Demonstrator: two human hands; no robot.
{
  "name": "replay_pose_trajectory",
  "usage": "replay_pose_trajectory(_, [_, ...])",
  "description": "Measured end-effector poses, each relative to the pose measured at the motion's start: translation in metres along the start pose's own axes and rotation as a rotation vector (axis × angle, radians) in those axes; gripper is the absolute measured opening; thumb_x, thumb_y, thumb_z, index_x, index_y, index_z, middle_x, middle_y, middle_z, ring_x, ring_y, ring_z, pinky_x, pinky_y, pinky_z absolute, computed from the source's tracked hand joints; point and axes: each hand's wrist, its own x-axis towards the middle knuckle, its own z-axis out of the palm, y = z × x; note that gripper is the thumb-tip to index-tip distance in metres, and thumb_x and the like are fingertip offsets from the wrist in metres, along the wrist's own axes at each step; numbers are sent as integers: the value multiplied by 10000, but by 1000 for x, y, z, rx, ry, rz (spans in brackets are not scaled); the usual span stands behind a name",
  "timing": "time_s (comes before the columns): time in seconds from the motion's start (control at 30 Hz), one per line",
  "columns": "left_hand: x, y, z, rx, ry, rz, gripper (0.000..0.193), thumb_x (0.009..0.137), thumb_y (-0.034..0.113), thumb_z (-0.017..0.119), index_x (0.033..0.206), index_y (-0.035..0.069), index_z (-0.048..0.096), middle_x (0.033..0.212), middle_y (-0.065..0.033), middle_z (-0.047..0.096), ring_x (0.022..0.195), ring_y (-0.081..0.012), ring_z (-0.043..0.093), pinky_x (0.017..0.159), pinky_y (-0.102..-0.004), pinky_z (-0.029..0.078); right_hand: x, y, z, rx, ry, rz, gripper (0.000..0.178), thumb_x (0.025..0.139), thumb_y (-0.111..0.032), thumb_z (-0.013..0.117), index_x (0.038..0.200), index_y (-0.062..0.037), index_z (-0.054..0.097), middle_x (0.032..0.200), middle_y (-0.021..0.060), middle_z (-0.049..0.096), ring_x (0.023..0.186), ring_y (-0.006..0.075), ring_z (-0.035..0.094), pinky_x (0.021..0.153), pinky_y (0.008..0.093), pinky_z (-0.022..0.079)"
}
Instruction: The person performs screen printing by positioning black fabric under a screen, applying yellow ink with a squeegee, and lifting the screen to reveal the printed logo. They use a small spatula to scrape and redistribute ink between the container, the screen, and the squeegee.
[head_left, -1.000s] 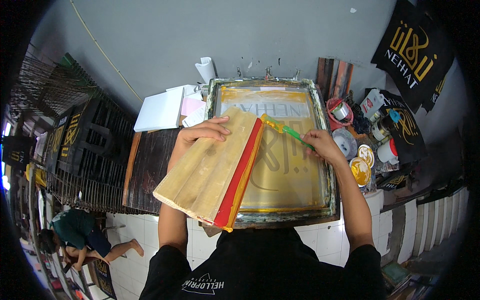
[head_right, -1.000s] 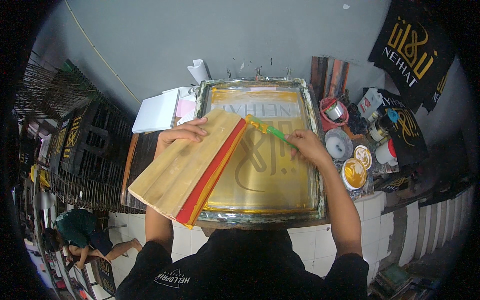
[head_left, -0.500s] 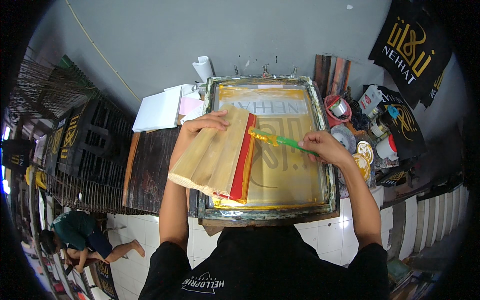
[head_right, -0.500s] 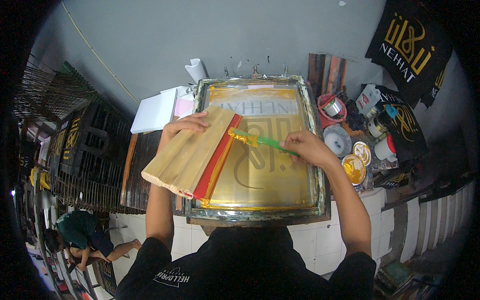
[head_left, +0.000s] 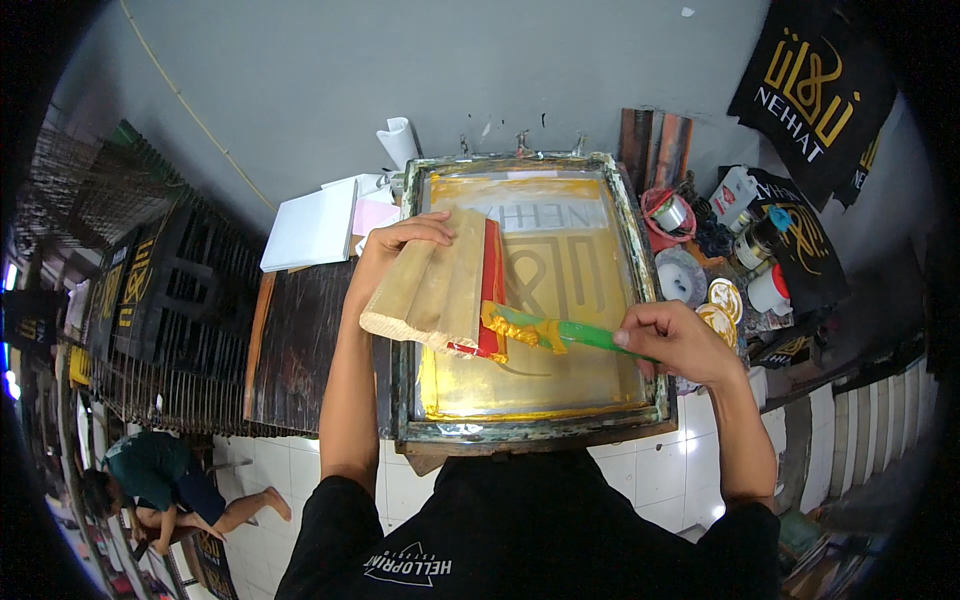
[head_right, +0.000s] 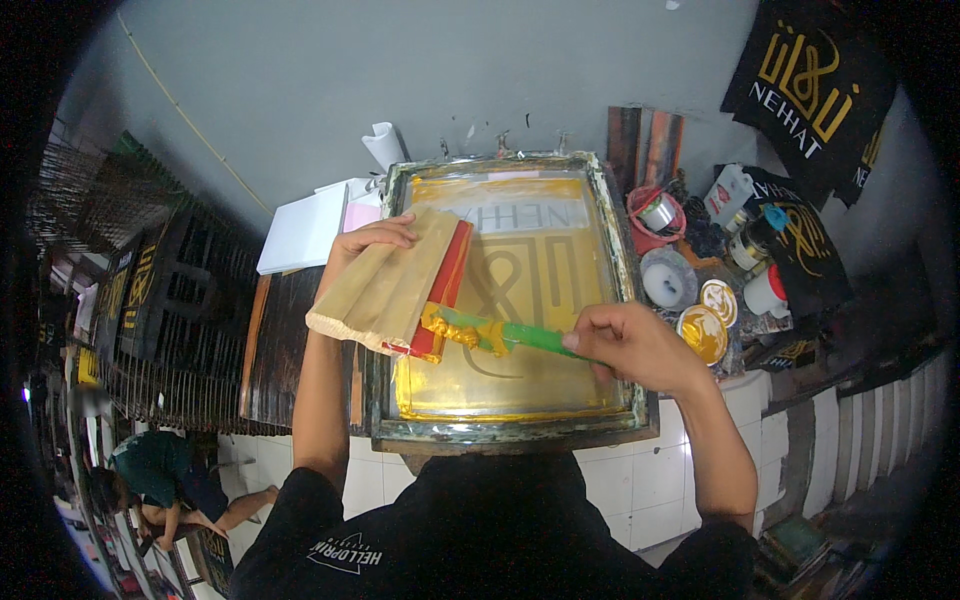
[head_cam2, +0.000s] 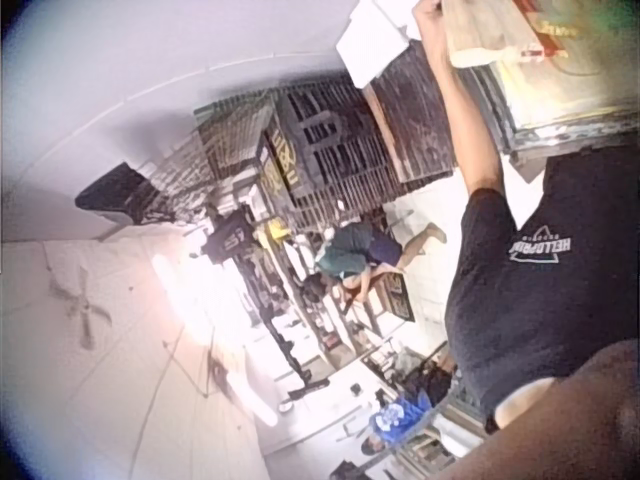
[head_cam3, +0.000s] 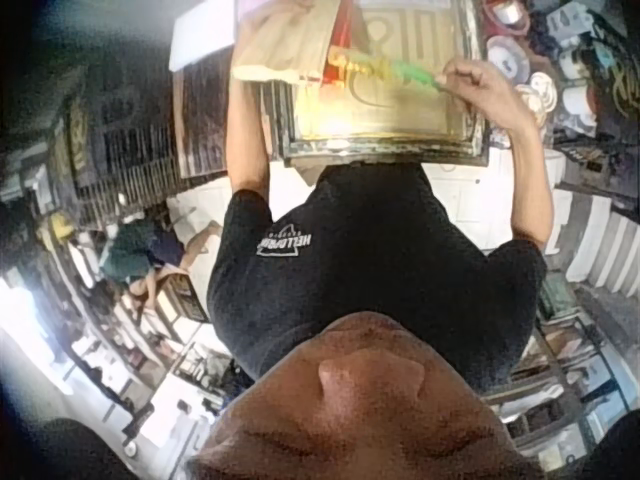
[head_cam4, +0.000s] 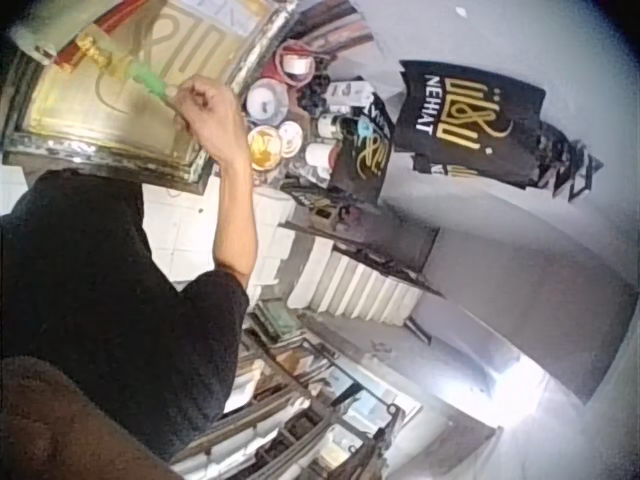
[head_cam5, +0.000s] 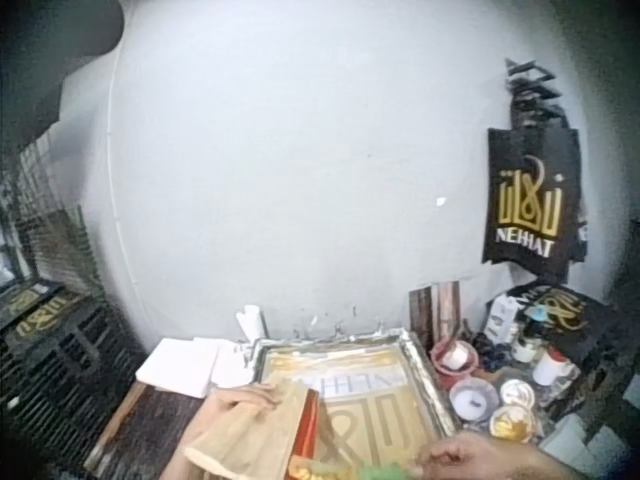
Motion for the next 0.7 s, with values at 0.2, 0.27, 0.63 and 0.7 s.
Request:
replay_pose_trajectory(0.2, [7, -15, -5, -19, -19, -33, 157, 868, 42, 729, 1015, 5, 769, 1099, -120, 744, 1281, -306, 588, 1116, -407, 438, -14, 4, -4, 94, -25, -15, 263, 998, -267, 672, 865, -41, 656, 587, -18, 578, 492, 39, 496, 455, 228, 324])
replay_pose_trajectory(0.27, [7, -19, -7, -16, -18, -35, 197, 844, 44, 759, 1037, 3, 761, 1106, -125, 741, 1284, -300, 584, 1122, -406, 438, -18, 8, -5, 212, -28, -26, 234, 998, -245, 666, 886, -41, 650, 589, 10, 588, 455, 42, 476, 422, 222, 308])
replay_pose_trajectory(0.63, [23, 17, -41, -412, 465, -49, 365, 884, 53, 734, 1209, -42, 599, 1158, -138, 709, 974, -190, 708, 902, -361, 568, 22, 41, 13, 622, 421, -334, 216, 966, -221, 654, 1079, -55, 576, 751, 102, 671, 490, 125, 551, 430, 251, 410])
replay_pose_trajectory(0.7, [18, 25, -39, -456, 504, -46, 399, 915, 106, 716, 1250, -49, 564, 1174, -152, 698, 1002, -200, 706, 913, -355, 565, 37, 48, 23, 621, 427, -354, 213, 957, -138, 644, 1133, -52, 561, 856, 115, 694, 636, 173, 634, 538, 287, 495])
